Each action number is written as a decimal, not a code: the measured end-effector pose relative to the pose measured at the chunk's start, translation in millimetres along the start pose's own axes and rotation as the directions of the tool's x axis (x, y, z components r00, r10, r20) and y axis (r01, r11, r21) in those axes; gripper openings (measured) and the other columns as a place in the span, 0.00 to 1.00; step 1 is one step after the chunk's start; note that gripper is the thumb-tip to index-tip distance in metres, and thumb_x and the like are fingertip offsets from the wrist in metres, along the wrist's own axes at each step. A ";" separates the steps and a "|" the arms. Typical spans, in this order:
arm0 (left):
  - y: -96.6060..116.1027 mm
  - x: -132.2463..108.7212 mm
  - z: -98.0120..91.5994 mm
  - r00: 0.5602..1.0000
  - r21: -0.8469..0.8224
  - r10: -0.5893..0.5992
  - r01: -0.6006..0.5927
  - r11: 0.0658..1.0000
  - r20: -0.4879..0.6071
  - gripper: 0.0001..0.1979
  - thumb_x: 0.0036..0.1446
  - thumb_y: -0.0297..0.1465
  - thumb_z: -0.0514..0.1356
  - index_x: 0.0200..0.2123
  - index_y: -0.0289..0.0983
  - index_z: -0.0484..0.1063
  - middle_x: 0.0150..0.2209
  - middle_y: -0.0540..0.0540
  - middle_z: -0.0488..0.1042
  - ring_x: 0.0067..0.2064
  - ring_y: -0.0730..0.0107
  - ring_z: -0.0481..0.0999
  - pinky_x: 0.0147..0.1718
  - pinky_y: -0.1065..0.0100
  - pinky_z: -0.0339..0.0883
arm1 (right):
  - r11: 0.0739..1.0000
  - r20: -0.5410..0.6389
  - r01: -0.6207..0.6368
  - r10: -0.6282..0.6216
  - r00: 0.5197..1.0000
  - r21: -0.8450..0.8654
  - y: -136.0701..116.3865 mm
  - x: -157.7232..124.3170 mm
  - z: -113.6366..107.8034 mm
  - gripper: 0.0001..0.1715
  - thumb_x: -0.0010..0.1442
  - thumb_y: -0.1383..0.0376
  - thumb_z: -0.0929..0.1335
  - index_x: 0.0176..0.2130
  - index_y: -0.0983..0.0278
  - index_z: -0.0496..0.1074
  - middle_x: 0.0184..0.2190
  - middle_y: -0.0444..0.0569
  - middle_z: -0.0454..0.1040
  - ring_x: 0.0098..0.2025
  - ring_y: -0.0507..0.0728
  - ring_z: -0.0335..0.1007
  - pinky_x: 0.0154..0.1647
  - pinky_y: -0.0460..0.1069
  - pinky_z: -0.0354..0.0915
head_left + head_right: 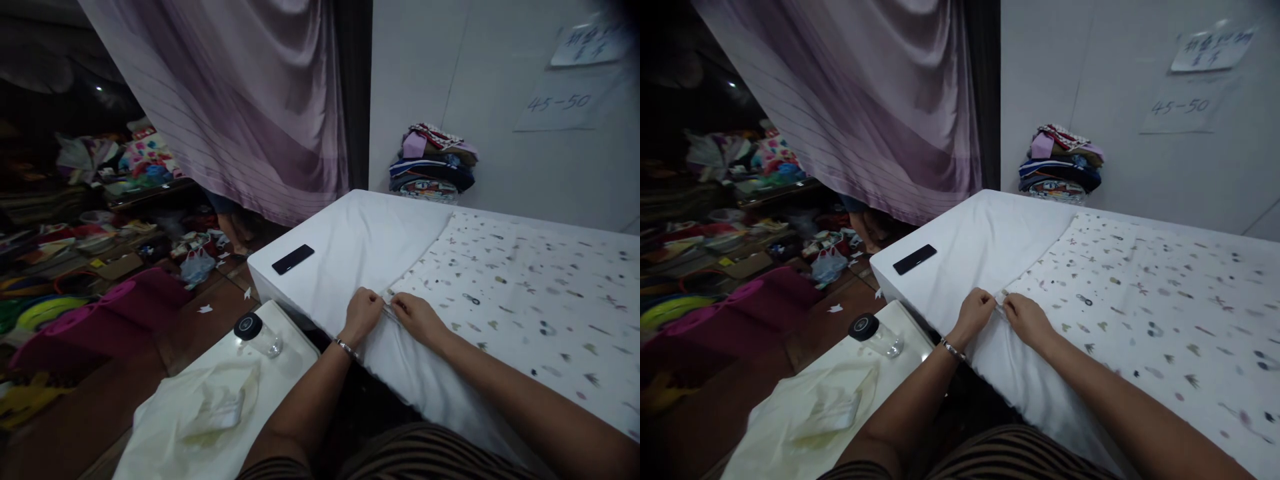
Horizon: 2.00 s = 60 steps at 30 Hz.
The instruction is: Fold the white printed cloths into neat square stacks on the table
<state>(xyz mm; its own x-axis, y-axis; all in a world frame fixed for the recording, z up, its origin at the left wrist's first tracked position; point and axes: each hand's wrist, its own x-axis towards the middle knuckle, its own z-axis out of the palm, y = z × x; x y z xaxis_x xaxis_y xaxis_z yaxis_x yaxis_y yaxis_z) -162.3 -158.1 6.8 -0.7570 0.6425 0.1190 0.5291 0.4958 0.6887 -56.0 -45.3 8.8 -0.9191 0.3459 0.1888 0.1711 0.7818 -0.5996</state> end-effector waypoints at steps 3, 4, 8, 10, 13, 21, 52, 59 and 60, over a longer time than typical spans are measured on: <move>-1.6 0.5 0.8 1.000 -0.003 0.000 0.001 1.000 0.004 0.09 0.52 0.29 0.54 0.22 0.36 0.70 0.29 0.48 0.70 0.30 0.73 0.68 0.30 0.71 0.58 | 0.997 0.050 -0.001 0.005 0.999 -0.076 -2.8 0.6 2.9 0.08 0.60 0.64 0.60 0.36 0.62 0.67 0.32 0.47 0.71 0.34 0.55 0.66 0.35 0.48 0.57; -1.9 0.8 1.3 1.000 -0.007 -0.003 0.003 1.000 0.005 0.10 0.53 0.29 0.54 0.22 0.36 0.70 0.29 0.48 0.70 0.30 0.73 0.68 0.30 0.70 0.58 | 0.994 0.066 -0.001 0.008 0.998 -0.107 -4.0 1.0 3.7 0.08 0.60 0.63 0.61 0.38 0.62 0.67 0.34 0.47 0.71 0.35 0.55 0.66 0.35 0.47 0.57; -2.5 3.8 2.6 0.999 -0.032 -0.026 0.027 0.999 0.030 0.12 0.54 0.32 0.54 0.23 0.36 0.72 0.29 0.48 0.72 0.31 0.71 0.69 0.31 0.70 0.60 | 0.971 0.110 0.001 0.026 0.994 -0.240 -8.1 3.8 5.3 0.11 0.60 0.60 0.61 0.40 0.63 0.66 0.38 0.50 0.70 0.36 0.56 0.66 0.33 0.47 0.56; -3.4 5.6 0.9 0.997 -0.060 -0.035 0.039 0.997 0.066 0.13 0.56 0.33 0.53 0.24 0.36 0.73 0.30 0.47 0.73 0.33 0.71 0.70 0.33 0.70 0.61 | 0.964 0.099 0.002 0.025 0.995 -0.266 -8.0 5.8 4.9 0.10 0.61 0.62 0.60 0.40 0.64 0.66 0.38 0.51 0.70 0.36 0.56 0.67 0.33 0.48 0.56; -6.1 4.9 -5.3 0.996 -0.104 0.008 0.001 0.995 0.090 0.14 0.58 0.33 0.51 0.28 0.37 0.75 0.33 0.47 0.74 0.36 0.70 0.71 0.37 0.70 0.62 | 0.986 0.054 -0.018 0.027 0.998 -0.168 -4.5 8.2 1.6 0.09 0.61 0.64 0.59 0.34 0.63 0.66 0.33 0.48 0.71 0.33 0.55 0.66 0.32 0.47 0.55; -2.7 -11.8 -7.8 0.997 0.224 0.075 -0.080 0.971 0.031 0.13 0.55 0.41 0.57 0.31 0.38 0.73 0.35 0.45 0.70 0.41 0.63 0.69 0.39 0.67 0.61 | 0.998 -0.008 -0.041 0.041 0.999 -0.042 0.3 7.7 -2.3 0.08 0.58 0.63 0.60 0.29 0.61 0.65 0.26 0.45 0.69 0.28 0.54 0.63 0.29 0.47 0.54; 1.4 -4.7 11.9 0.952 -0.813 -0.116 0.301 0.498 0.282 0.13 0.49 0.24 0.60 0.39 0.34 0.65 0.24 0.53 0.72 0.25 0.77 0.73 0.28 0.74 0.68 | 0.987 -0.029 -0.002 0.006 1.000 0.158 9.7 2.1 2.7 0.13 0.58 0.60 0.61 0.35 0.62 0.71 0.31 0.47 0.73 0.33 0.56 0.66 0.36 0.50 0.61; -0.6 -5.8 13.9 0.965 -0.805 -0.069 0.251 0.537 0.254 0.11 0.47 0.26 0.63 0.35 0.33 0.68 0.25 0.52 0.71 0.27 0.78 0.72 0.28 0.74 0.68 | 0.947 -0.002 -0.053 0.057 0.998 0.318 13.3 0.7 2.2 0.14 0.58 0.58 0.61 0.37 0.60 0.73 0.34 0.47 0.75 0.38 0.57 0.69 0.42 0.52 0.63; -0.5 -5.2 14.2 0.963 -0.798 -0.072 0.254 0.546 0.258 0.10 0.47 0.26 0.63 0.35 0.33 0.68 0.25 0.52 0.71 0.26 0.78 0.72 0.28 0.74 0.68 | 0.941 0.006 -0.070 0.072 0.997 0.330 13.4 0.6 2.2 0.15 0.58 0.58 0.61 0.37 0.60 0.74 0.34 0.47 0.75 0.37 0.57 0.69 0.41 0.52 0.64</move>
<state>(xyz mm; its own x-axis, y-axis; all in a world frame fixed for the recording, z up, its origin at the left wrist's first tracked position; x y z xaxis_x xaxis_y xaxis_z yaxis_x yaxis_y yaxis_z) -153.2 -153.4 -4.3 -0.6683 0.7343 -0.1194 -0.2097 -0.0320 0.9772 -55.0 -35.8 -0.8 -0.9064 0.3983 0.1405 0.1081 0.5404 -0.8345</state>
